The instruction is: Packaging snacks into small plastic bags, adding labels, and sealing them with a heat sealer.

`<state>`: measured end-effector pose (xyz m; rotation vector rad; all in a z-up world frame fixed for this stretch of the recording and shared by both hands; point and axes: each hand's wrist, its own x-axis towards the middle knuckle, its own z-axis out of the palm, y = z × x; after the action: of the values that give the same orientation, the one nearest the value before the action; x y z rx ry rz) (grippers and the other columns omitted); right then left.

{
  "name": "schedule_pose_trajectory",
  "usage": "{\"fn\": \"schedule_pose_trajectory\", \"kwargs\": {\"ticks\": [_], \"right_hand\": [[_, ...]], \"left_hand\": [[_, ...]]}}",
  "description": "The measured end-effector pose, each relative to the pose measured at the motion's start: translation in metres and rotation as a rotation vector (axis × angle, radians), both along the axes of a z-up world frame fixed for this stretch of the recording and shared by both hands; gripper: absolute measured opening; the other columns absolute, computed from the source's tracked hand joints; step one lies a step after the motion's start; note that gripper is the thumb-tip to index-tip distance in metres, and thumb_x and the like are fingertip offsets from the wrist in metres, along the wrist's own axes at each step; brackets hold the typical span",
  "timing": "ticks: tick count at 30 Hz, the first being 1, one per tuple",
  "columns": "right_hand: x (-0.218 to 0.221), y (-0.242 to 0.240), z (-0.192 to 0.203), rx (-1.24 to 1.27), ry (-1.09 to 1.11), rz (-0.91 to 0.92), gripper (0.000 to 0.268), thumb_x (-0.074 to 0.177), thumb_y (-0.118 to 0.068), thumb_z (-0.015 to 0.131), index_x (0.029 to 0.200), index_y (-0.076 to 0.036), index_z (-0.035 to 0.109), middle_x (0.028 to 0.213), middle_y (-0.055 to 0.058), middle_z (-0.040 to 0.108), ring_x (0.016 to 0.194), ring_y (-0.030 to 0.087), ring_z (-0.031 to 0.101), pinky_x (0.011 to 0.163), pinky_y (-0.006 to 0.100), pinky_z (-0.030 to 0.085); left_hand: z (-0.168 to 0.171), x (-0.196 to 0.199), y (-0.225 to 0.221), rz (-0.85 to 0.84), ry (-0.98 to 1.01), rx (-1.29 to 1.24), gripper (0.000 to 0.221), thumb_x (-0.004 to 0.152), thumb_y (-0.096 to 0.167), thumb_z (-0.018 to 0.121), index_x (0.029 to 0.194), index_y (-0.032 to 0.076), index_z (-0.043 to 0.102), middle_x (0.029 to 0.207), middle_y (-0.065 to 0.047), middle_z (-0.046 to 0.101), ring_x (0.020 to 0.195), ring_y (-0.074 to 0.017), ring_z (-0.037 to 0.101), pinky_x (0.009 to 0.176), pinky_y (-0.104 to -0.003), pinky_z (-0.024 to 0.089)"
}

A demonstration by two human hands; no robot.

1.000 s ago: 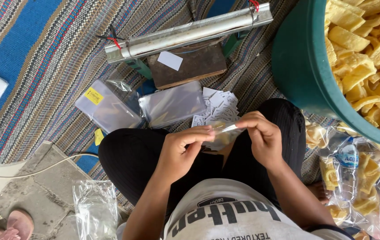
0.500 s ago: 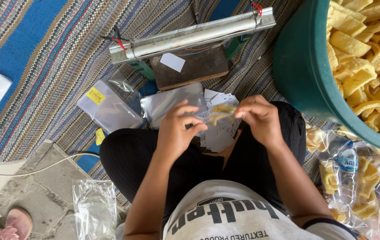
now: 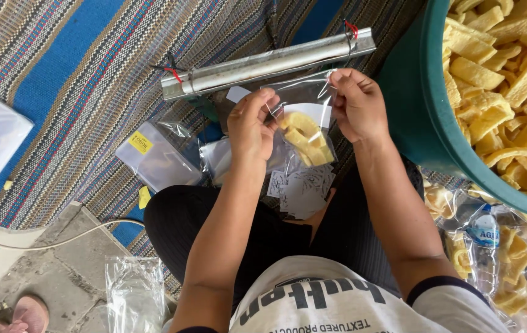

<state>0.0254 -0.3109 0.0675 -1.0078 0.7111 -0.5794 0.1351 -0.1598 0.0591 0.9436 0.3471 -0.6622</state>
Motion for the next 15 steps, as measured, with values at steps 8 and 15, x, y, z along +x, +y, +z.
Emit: {"fn": "schedule_pose_trajectory", "kwargs": {"ticks": [8, 15], "right_hand": [[0.015, 0.006, -0.004, 0.005, 0.017, -0.246, 0.019, 0.089, -0.016, 0.086, 0.083, -0.003, 0.074, 0.054, 0.0, 0.036, 0.046, 0.008, 0.036, 0.039, 0.02, 0.033], [0.02, 0.01, 0.003, -0.02, 0.003, -0.282, 0.016, 0.088, -0.014, 0.085, 0.084, -0.002, 0.075, 0.053, -0.001, 0.039, 0.044, 0.006, 0.039, 0.038, 0.02, 0.035]], "left_hand": [[-0.004, -0.002, -0.017, 0.125, 0.02, 0.014, 0.016, 0.076, 0.012, 0.085, 0.088, 0.005, 0.076, 0.082, -0.006, 0.073, 0.079, -0.0135, 0.072, 0.066, -0.031, 0.065], [-0.011, -0.001, -0.019, 0.163, 0.019, 0.001, 0.018, 0.078, 0.013, 0.085, 0.09, 0.005, 0.077, 0.085, -0.009, 0.074, 0.079, -0.0132, 0.071, 0.068, -0.033, 0.066]]}}
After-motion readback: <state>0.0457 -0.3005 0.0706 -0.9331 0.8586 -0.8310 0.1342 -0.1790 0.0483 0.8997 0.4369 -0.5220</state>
